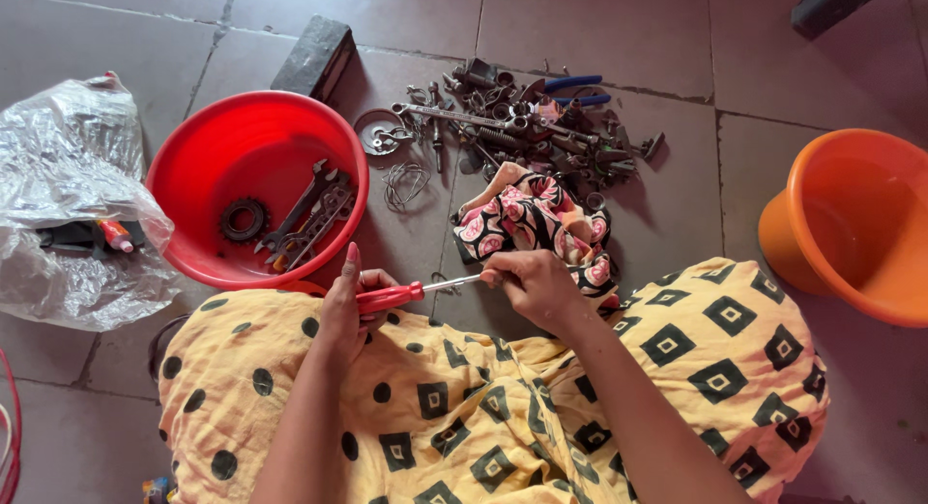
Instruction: The person sits on the floor and wipes various metal tools with a patterned cloth. They pick up tools from a red bucket and the floor, wipe them, and place them back into the bucket. The person also uses a wrench to tighten a bolt on a metal rod.
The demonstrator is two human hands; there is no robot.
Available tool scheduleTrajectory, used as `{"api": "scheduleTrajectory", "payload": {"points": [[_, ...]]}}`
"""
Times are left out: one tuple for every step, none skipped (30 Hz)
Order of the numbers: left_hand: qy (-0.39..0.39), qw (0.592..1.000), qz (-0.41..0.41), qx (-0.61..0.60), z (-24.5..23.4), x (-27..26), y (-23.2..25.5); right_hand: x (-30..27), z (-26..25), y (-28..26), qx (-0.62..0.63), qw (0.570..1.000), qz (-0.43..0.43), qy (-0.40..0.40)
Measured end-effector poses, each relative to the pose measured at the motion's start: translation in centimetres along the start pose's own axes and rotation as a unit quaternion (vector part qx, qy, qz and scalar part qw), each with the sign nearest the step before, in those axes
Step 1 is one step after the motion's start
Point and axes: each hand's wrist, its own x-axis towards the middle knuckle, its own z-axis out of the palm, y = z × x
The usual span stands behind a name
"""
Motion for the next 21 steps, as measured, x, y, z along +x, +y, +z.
{"api": "scheduleTrajectory", "payload": {"points": [[0.005, 1.000, 0.009, 0.007, 0.1, 0.0, 0.1, 0.0, 0.1, 0.0, 0.011, 1.000, 0.002, 0.008], [0.014, 0.999, 0.023, 0.020, 0.2, 0.0, 0.1, 0.0, 0.2, -0.1, 0.023, 1.000, 0.005, 0.016], [0.024, 0.998, 0.038, 0.033, 0.4, 0.1, 0.1, 0.1, 0.4, -0.2, 0.034, 0.999, 0.007, 0.024], [0.033, 0.997, 0.052, 0.045, 0.6, 0.2, 0.1, 0.2, 0.7, -0.2, 0.100, 0.993, 0.055, 0.037], [0.032, 0.997, 0.063, 0.043, 0.8, 0.2, 0.1, 0.5, 1.1, -0.2, 0.165, 0.980, 0.104, 0.050], [0.031, 0.996, 0.074, 0.041, 1.0, 0.2, 0.0, 0.7, 1.4, -0.1, 0.228, 0.960, 0.151, 0.063], [0.029, 0.995, 0.084, 0.039, 1.2, 0.2, 0.0, 1.0, 1.5, 0.2, 0.274, 0.942, 0.167, 0.095], [0.031, 0.995, 0.091, 0.032, 1.3, 0.1, 0.0, 1.2, 1.6, 0.5, 0.318, 0.922, 0.182, 0.127], [0.033, 0.994, 0.098, 0.025, 1.4, 0.1, 0.1, 1.4, 1.6, 0.9, 0.361, 0.898, 0.195, 0.158], [0.036, 0.994, 0.105, 0.019, 1.3, 0.0, 0.2, 1.6, 1.4, 1.4, 0.364, 0.894, 0.202, 0.165], [0.040, 0.994, 0.100, -0.004, 1.3, -0.1, 0.2, 1.8, 1.0, 2.1, 0.367, 0.890, 0.208, 0.173], [0.044, 0.994, 0.095, -0.028, 1.3, -0.1, 0.2, 2.0, 0.7, 2.6, 0.369, 0.886, 0.215, 0.180], [0.048, 0.993, 0.089, -0.052, 1.2, -0.1, 0.3, 2.0, 0.6, 3.1, 0.377, 0.880, 0.239, 0.164], [0.056, 0.994, 0.087, -0.045, 1.2, -0.1, 0.2, 1.7, 0.5, 3.4, 0.383, 0.873, 0.265, 0.148], [0.063, 0.994, 0.084, -0.038, 1.2, 0.0, 0.0, 1.5, 0.5, 3.6, 0.388, 0.865, 0.290, 0.132], [0.071, 0.994, 0.080, -0.031, 1.2, 0.2, -0.1, 1.3, 0.6, 3.8, 0.403, 0.862, 0.289, 0.102], [0.058, 0.995, 0.084, -0.021, 1.2, 0.4, -0.3, 1.1, 1.0, 3.7, 0.417, 0.859, 0.288, 0.072], [0.046, 0.995, 0.089, -0.010, 1.2, 0.5, -0.5, 0.9, 1.5, 3.6, 0.432, 0.854, 0.287, 0.041], [0.034, 0.995, 0.093, 0.001, 1.1, 0.6, -0.6, 0.8, 2.0, 3.4, 0.435, 0.858, 0.271, 0.026], [0.029, 0.995, 0.093, 0.013, 1.0, 0.7, -0.7, 0.7, 2.4, 3.1, 0.438, 0.862, 0.254, 0.010], [0.024, 0.995, 0.093, 0.026, 0.9, 0.8, -0.8, 0.7, 2.9, 2.9, 0.441, 0.866, 0.237, -0.006]]}}
